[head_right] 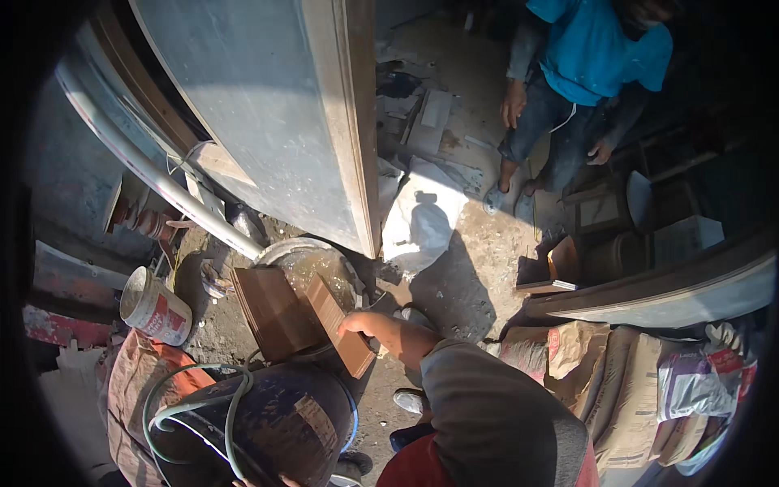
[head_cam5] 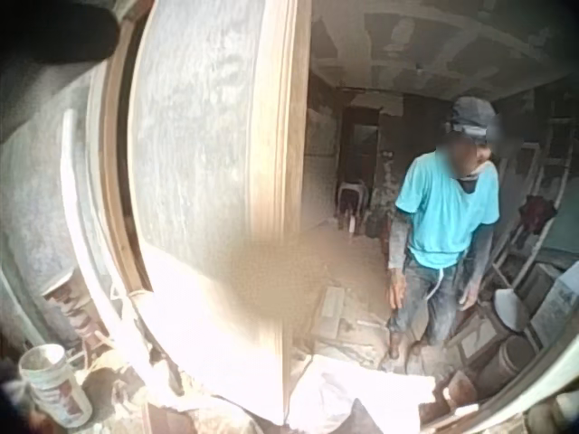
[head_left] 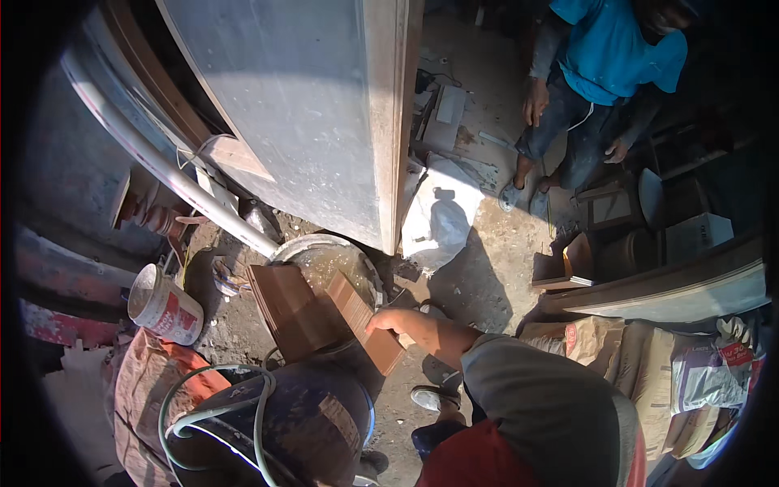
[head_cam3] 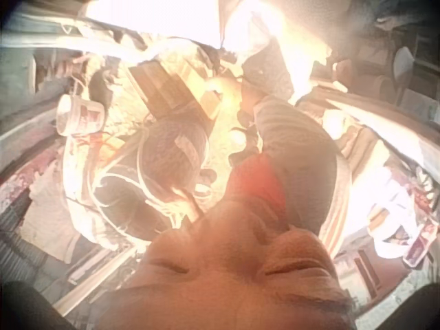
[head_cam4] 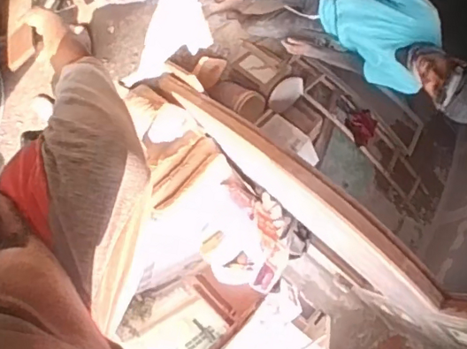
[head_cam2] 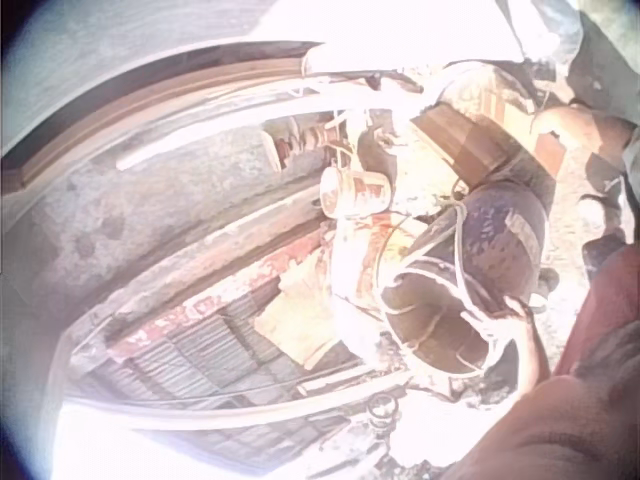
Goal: The person marks a tile with a pencil, cuts it using an angle grinder, wipes the tile with a cloth, and aligns the pieces together by hand.
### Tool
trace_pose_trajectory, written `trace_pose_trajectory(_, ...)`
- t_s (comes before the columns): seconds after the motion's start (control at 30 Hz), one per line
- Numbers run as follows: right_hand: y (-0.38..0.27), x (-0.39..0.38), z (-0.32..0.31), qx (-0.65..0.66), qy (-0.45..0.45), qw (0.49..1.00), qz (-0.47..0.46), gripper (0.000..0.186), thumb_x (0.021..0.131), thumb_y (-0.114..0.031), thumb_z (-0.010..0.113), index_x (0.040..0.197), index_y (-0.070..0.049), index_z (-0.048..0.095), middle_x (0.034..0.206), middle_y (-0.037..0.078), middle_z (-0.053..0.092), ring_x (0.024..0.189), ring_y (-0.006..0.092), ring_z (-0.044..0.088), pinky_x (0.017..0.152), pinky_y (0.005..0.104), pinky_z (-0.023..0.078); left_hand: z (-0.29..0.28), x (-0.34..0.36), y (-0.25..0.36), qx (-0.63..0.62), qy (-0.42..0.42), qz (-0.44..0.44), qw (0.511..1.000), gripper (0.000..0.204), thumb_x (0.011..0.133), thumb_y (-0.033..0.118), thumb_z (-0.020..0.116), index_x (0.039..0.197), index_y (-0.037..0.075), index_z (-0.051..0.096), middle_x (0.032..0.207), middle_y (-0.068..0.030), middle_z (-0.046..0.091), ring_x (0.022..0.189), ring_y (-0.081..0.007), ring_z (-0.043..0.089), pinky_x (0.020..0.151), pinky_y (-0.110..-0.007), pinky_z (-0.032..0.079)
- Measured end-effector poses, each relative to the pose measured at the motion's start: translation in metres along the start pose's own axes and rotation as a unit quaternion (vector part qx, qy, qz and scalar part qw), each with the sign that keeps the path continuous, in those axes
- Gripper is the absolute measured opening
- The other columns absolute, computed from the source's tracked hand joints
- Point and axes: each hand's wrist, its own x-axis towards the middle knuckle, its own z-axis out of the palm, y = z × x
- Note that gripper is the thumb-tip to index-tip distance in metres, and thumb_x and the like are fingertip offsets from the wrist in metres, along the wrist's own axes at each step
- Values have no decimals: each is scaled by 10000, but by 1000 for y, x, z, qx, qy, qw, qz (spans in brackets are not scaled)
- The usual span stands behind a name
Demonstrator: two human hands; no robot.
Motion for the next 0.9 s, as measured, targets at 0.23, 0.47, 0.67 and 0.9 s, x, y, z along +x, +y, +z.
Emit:
trace_pose_trajectory(0.23,66,-128,-48,83,50,995,-3,370,796,-200,747,1101,-4,677,1063,130,695,922,268,666,785,444,525,-47,19,34,-93,-10,34,995,794,945,618,464,1470,31,359,1506,-269,354,1334,-454,416,1001,-599,387)
trace_pose_trajectory(0.47,126,-213,-126,92,142,986,2,363,812,-246,736,1095,-25,685,1039,106,695,893,229,655,781,401,510,-50,12,28,-50,8,49,997,847,935,702,373,1520,91,338,1578,-214,297,1377,-403,395,991,-556,421)
trace_pose_trajectory(0.67,162,-300,-185,284,179,939,-67,421,828,-190,715,1186,-18,573,1034,129,682,944,258,684,849,440,562,-6,8,8,-31,26,60,997,911,917,791,202,1538,135,317,1609,-199,225,1369,-392,398,1013,-531,367)
trace_pose_trajectory(0.9,152,-347,-221,370,178,901,-139,379,868,-191,690,1187,-22,572,1070,113,680,964,235,692,863,390,548,1,9,2,-50,44,81,994,938,887,826,212,1539,159,319,1594,-218,236,1399,-402,342,1036,-572,316)
